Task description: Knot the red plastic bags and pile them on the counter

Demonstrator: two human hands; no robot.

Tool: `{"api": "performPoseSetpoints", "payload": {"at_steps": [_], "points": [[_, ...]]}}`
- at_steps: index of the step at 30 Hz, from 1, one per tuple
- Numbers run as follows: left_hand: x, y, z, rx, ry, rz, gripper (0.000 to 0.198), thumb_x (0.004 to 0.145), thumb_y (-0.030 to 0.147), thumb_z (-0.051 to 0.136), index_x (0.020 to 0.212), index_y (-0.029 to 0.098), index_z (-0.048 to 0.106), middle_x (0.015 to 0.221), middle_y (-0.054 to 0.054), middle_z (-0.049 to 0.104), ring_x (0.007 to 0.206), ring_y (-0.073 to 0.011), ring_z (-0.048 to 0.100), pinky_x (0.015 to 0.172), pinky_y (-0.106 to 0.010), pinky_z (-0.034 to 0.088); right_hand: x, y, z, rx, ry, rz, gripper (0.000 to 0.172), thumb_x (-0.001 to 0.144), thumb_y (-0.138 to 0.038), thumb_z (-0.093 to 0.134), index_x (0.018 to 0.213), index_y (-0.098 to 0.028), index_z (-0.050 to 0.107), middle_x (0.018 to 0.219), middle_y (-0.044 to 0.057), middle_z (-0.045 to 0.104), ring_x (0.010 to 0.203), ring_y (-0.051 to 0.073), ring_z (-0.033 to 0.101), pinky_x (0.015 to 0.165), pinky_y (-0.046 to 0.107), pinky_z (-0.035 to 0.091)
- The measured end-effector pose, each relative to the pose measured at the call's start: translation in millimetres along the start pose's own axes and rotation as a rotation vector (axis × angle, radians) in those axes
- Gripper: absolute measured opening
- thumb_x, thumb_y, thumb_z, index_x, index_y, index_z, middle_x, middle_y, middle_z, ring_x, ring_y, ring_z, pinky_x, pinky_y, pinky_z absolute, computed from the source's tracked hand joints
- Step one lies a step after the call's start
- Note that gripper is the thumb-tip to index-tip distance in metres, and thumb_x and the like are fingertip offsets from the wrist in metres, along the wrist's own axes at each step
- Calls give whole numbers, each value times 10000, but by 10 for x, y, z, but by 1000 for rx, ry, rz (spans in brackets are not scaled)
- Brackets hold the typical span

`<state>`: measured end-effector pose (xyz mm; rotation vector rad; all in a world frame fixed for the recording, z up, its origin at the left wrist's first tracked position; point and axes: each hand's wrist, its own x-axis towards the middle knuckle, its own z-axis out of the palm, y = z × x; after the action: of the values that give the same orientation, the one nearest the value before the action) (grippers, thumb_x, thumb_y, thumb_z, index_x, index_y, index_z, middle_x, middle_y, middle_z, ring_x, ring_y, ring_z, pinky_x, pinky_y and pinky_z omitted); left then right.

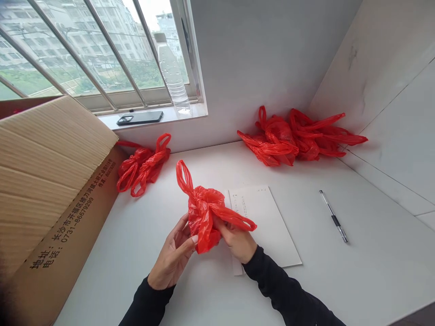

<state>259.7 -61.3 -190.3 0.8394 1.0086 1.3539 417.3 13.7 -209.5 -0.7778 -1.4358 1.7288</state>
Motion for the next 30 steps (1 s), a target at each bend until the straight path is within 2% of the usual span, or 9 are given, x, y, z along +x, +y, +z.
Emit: {"api": "performPoseSetpoints", "payload": {"at_steps": [3,6,9,14,17,20,24,26,30], "points": [[4,0,6,-19,20,-10,637,806,263,745,1393,259,498,1345,-136,592,1154,-304,602,943,-396,506,8,24,15,71,-26,56,353,946,-541,474,1045,-297,709,730,16,682,673,218,643,731,420,553],[17,3,-5,12,58,15,616,800,264,753,1368,237,518,1339,-141,599,1200,-307,577,951,-389,506,1,-14,31,124,-73,55,328,928,-515,535,1132,-298,672,945,33,717,884,238,673,847,429,551],[30,-2,-32,52,95,32,581,753,263,793,1290,212,578,1314,-136,623,1210,-311,571,945,-376,512,-14,-42,32,80,-109,38,330,899,-476,606,1184,-313,642,1131,34,689,1093,245,627,1008,451,493],[35,-34,-44,55,150,7,547,759,306,784,1260,207,586,1262,-137,656,1150,-307,616,910,-379,532,-12,-13,17,30,-100,-6,317,897,-477,607,1168,-320,651,1117,40,698,1092,254,629,1026,479,489],[27,-41,-16,-24,185,-54,636,765,313,777,1338,250,509,1294,-131,633,1109,-295,637,830,-365,564,-2,-2,16,69,-69,-36,299,921,-467,572,1160,-307,654,1135,40,695,1125,252,615,1035,468,481],[21,-34,-6,-71,175,-120,650,776,305,766,1363,257,490,1291,-130,632,1063,-273,655,814,-359,567,5,1,12,122,-22,-15,298,936,-471,542,1154,-298,648,1082,48,700,1016,250,648,924,448,534],[24,-28,-31,-57,34,-168,416,819,315,725,1208,194,643,1189,-134,681,966,-263,676,811,-387,566,16,6,6,96,-28,20,278,934,-501,525,1017,-289,684,789,19,676,734,219,638,725,398,551],[25,-29,-33,-40,18,-148,372,822,314,721,1170,192,673,1162,-124,693,941,-260,679,808,-395,563,16,5,10,75,-47,20,281,936,-506,517,969,-291,695,721,7,649,658,204,609,677,386,541],[22,-26,0,-11,93,-71,431,784,319,754,1189,199,670,1135,-122,710,943,-280,681,811,-401,554,-10,-6,22,58,-56,-11,272,921,-494,556,1082,-309,674,1007,29,700,922,234,651,862,421,546]]}}
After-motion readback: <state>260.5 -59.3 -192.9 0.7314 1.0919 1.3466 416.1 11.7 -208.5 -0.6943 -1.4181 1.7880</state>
